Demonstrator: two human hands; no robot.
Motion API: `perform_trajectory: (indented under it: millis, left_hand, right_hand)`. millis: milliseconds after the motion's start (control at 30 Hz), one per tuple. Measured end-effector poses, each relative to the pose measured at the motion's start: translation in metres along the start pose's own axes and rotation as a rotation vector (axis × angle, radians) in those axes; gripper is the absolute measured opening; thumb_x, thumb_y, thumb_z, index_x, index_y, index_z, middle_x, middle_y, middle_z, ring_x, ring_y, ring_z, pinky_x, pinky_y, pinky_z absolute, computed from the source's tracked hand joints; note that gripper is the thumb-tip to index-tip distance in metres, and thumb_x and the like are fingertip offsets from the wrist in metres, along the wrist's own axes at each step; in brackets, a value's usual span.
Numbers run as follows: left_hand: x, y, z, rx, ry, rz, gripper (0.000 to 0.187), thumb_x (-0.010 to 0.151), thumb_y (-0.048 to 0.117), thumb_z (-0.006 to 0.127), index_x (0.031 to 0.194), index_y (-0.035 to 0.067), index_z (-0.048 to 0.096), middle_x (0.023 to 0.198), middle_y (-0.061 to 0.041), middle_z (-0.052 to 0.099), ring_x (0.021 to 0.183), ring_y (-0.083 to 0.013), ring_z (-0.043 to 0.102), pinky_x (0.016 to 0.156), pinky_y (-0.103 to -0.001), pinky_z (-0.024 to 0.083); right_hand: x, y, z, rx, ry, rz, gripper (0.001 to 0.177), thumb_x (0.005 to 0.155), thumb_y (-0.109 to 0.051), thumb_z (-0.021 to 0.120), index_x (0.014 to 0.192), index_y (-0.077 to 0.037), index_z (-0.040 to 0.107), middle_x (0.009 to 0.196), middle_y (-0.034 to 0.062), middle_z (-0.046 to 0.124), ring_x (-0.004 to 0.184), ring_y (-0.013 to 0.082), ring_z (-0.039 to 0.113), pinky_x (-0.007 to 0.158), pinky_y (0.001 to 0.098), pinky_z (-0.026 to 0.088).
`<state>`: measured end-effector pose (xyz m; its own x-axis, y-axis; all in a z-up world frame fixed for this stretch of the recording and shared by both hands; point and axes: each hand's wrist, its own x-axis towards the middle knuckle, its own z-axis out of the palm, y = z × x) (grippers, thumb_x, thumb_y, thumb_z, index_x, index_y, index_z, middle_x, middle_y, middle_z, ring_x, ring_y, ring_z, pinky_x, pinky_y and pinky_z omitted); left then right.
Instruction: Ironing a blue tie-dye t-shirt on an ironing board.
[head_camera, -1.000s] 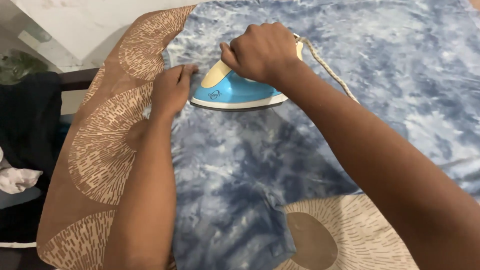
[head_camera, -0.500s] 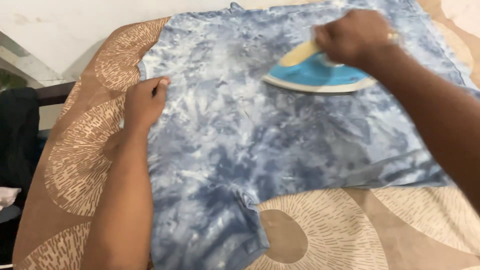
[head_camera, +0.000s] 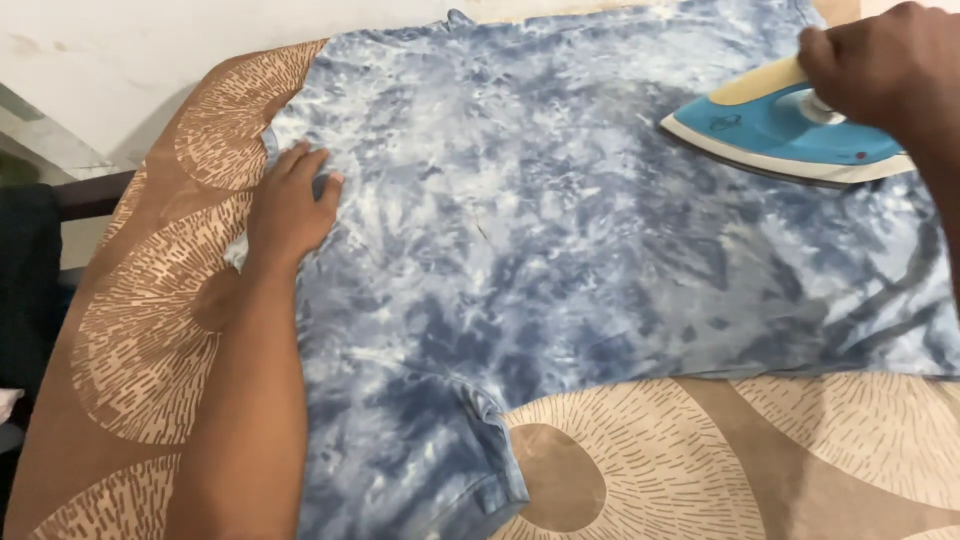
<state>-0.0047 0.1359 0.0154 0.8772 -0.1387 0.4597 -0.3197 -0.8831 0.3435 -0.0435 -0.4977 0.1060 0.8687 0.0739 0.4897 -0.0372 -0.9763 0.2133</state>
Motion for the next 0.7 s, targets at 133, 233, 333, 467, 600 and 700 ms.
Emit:
perform_trajectory:
  millis: [133,233,333,467,600,700]
  left_hand:
    - [0.004,-0.009,0.007,0.069,-0.057,-0.028,0.049,0.101,0.037,0.059,0.141,0.008,0.063,0.155,-0.015,0.049,0.142,-0.0387,0.044,0.114,-0.051,0.034]
    - [0.004,-0.013,0.011,0.06,-0.056,-0.036,0.05,0.101,0.039,0.058,0.141,0.008,0.062,0.156,-0.016,0.051,0.144,-0.0378,0.045,0.117,-0.05,0.035]
    - [0.003,-0.012,0.01,0.055,-0.058,-0.042,0.054,0.101,0.042,0.059,0.142,0.008,0.062,0.156,-0.016,0.051,0.146,-0.0362,0.044,0.12,-0.048,0.035]
    - [0.004,-0.003,0.0,0.044,-0.116,-0.068,0.066,0.097,0.051,0.062,0.145,0.007,0.057,0.158,-0.016,0.046,0.148,-0.0353,0.039,0.121,-0.048,0.03]
    - [0.004,0.008,-0.007,0.065,-0.176,-0.129,0.077,0.093,0.059,0.062,0.151,0.008,0.048,0.162,-0.014,0.038,0.151,-0.0328,0.03,0.121,-0.05,0.022]
    - [0.004,0.013,-0.008,0.085,-0.21,-0.176,0.088,0.089,0.064,0.062,0.154,0.01,0.041,0.166,-0.011,0.032,0.154,-0.029,0.024,0.123,-0.052,0.014]
  right_hand:
    - [0.016,-0.061,-0.026,-0.078,-0.073,0.095,0.041,0.113,-0.048,0.051,0.108,-0.022,0.083,0.076,0.0177,0.072,0.062,0.0384,0.068,0.063,0.0501,0.057]
    - [0.029,-0.106,-0.034,0.007,-0.044,0.038,0.042,0.11,-0.049,0.051,0.104,-0.021,0.083,0.078,0.0178,0.072,0.065,0.0409,0.068,0.063,0.0519,0.056]
    - [0.044,-0.151,-0.023,0.099,0.026,-0.045,0.042,0.11,-0.048,0.054,0.1,-0.02,0.083,0.077,0.016,0.071,0.065,0.0401,0.067,0.06,0.0518,0.054]
    - [0.065,-0.213,-0.004,0.16,0.2,-0.167,0.044,0.111,-0.047,0.061,0.086,-0.018,0.084,0.073,0.0102,0.07,0.061,0.0341,0.067,0.054,0.048,0.053]
    - [0.082,-0.284,-0.01,0.256,0.256,-0.216,0.045,0.108,-0.046,0.065,0.081,-0.014,0.082,0.069,0.0101,0.069,0.06,0.0341,0.066,0.053,0.0484,0.053]
    - [0.092,-0.332,-0.015,0.329,0.293,-0.239,0.048,0.106,-0.047,0.069,0.076,-0.012,0.08,0.064,0.0097,0.067,0.056,0.0343,0.065,0.049,0.0484,0.051]
